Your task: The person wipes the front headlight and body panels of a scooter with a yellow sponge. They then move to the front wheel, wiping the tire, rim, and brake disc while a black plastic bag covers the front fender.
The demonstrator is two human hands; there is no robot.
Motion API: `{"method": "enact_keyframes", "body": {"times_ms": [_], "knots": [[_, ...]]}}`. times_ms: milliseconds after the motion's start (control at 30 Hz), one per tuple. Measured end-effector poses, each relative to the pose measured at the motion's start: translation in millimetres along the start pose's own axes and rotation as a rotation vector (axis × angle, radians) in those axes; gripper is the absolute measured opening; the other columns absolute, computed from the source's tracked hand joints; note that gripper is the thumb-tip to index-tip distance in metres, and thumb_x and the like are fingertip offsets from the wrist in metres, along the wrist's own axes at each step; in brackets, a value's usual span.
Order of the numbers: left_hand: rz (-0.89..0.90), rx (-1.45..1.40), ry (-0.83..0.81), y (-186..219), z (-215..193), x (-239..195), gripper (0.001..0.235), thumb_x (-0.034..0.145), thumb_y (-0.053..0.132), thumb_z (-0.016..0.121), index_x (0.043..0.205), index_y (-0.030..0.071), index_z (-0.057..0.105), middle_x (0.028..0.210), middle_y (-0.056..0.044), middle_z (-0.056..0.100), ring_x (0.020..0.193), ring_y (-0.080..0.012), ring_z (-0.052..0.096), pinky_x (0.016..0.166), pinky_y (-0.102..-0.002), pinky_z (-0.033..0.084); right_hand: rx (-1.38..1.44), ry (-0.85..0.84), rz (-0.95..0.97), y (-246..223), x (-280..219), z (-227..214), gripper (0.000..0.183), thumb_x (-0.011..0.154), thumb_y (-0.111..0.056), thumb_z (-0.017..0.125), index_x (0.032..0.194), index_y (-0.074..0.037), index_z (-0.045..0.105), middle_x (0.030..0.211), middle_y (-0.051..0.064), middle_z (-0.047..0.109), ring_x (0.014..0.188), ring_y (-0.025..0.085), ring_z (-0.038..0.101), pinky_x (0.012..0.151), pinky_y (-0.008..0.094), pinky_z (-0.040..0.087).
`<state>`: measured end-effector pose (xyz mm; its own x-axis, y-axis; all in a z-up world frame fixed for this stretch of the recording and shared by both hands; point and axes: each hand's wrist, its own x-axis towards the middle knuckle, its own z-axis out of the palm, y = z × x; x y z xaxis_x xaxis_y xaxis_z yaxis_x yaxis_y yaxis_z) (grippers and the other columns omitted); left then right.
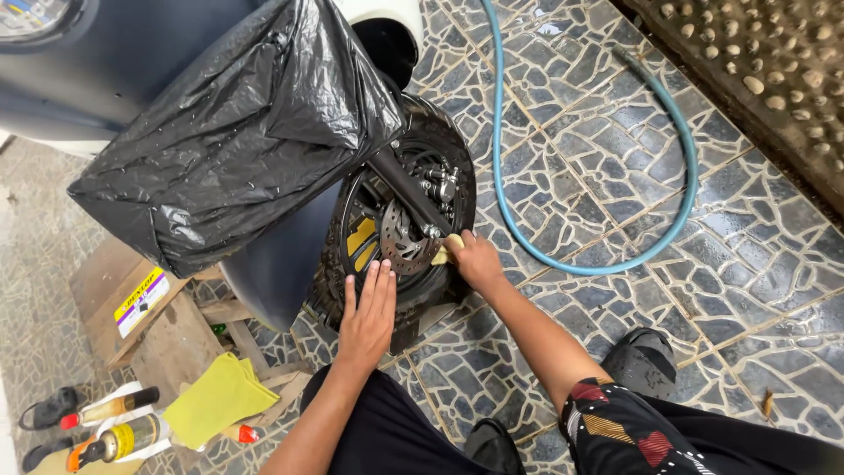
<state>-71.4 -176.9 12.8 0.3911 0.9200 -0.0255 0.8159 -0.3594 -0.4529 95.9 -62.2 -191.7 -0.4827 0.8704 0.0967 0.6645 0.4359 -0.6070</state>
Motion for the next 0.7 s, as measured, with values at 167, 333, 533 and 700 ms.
{"method": "enact_keyframes", "body": {"times_ms": [167, 333, 533, 700], "knots": [[-0.022, 0.01, 0.086, -12, 3, 0, 0.051, 0.095, 0.008, 0.049, 0.144, -0.007, 0.053, 0.158, -0.018, 0.045, 0.149, -0.0306, 0.039, 0.123, -0.047, 0.028, 0.008, -0.035, 0.132, -58, -7, 45, 0.023, 0.088, -0.011, 0.059, 0.105, 0.002, 0.067, 0.105, 0.025, 0.066, 0.08, 0.037, 0.072, 0.063, 0.045, 0.061], [0.049, -0.145, 0.199, -21, 9, -11, 0.048, 0.096, 0.005, 0.047, 0.141, -0.008, 0.055, 0.154, -0.018, 0.049, 0.145, -0.031, 0.046, 0.122, -0.042, 0.033, 0.336, -0.182, 0.119, -133, -16, -3, 0.025, 0.09, -0.017, 0.061, 0.098, 0.006, 0.065, 0.09, 0.026, 0.07, 0.074, 0.039, 0.074, 0.061, 0.047, 0.062], [0.025, -0.289, 0.331, -23, 14, -12, 0.046, 0.098, -0.001, 0.044, 0.142, -0.007, 0.055, 0.152, -0.017, 0.052, 0.143, -0.0305, 0.049, 0.122, -0.045, 0.037, 0.782, 0.366, -0.251, -129, -38, -19, 0.03, 0.095, -0.009, 0.058, 0.122, 0.0, 0.067, 0.109, 0.025, 0.074, 0.1, 0.041, 0.071, 0.087, 0.048, 0.06], [0.0, -0.332, 0.321, -23, 26, -16, 0.046, 0.103, -0.003, 0.036, 0.148, -0.01, 0.046, 0.157, -0.022, 0.045, 0.148, -0.0357, 0.044, 0.124, -0.048, 0.038, 0.404, 0.001, 0.118, -101, -47, -1, 0.044, 0.095, -0.017, 0.059, 0.139, -0.012, 0.061, 0.098, 0.024, 0.072, 0.079, 0.035, 0.072, 0.067, 0.044, 0.059]]}}
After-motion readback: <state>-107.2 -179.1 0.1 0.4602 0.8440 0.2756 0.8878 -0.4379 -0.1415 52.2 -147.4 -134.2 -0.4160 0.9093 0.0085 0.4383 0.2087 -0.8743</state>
